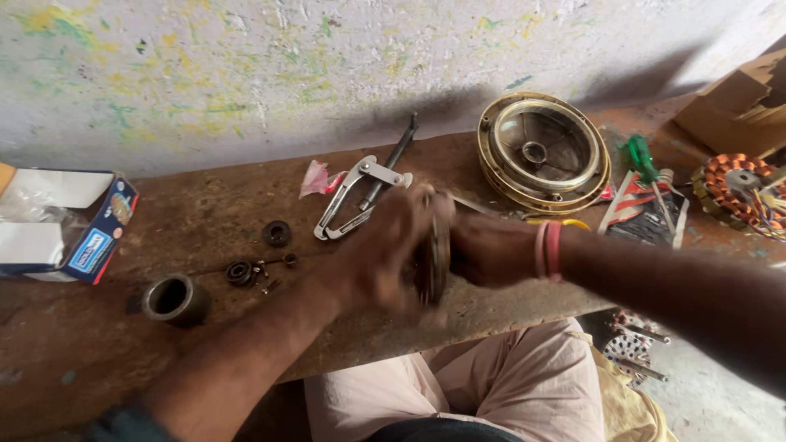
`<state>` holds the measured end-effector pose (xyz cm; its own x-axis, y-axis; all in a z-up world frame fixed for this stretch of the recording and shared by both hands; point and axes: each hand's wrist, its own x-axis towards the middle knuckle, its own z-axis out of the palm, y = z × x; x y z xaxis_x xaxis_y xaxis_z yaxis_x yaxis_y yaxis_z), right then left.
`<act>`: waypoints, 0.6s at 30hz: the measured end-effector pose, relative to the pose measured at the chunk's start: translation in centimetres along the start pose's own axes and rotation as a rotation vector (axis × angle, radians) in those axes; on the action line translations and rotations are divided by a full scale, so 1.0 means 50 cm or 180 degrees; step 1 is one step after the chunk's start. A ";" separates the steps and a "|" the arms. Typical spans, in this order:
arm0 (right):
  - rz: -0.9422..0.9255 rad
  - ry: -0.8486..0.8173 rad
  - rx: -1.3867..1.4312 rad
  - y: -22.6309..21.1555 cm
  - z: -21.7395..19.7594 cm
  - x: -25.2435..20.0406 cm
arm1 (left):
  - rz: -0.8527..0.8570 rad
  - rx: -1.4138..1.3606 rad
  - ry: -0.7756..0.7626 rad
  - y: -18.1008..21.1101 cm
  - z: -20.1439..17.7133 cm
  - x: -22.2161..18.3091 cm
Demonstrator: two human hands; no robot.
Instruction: The person sits at a low wooden table and works on a motor stator assembly. They use a green-handled screwdriver to tighten screws on the stator, then use a small metal file to smooth or adjust the copper windings and metal surfaces. The person repeatedly rotates the stator to access different areas.
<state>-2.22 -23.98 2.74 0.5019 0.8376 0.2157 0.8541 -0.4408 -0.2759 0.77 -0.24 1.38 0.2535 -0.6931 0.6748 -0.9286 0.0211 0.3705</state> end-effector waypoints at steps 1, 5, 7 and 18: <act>0.0368 -0.0389 0.0687 -0.003 0.001 -0.012 | 0.0162 0.0288 -0.0024 0.013 -0.001 -0.009; 0.1325 -0.1297 0.1803 -0.041 -0.002 -0.019 | 0.0744 0.1448 -0.0111 0.059 -0.005 -0.052; 0.1520 -0.1590 0.0716 -0.055 -0.019 0.013 | 0.0606 0.0606 0.0070 0.044 -0.010 -0.042; 0.1687 -0.1157 0.0000 -0.026 0.000 0.013 | 0.0110 -0.0175 0.0091 0.003 -0.006 -0.007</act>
<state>-2.99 -22.89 3.25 0.7778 0.5621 -0.2812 0.5029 -0.8249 -0.2579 0.64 0.21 1.38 0.2301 -0.6704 0.7054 -0.9208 0.0847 0.3808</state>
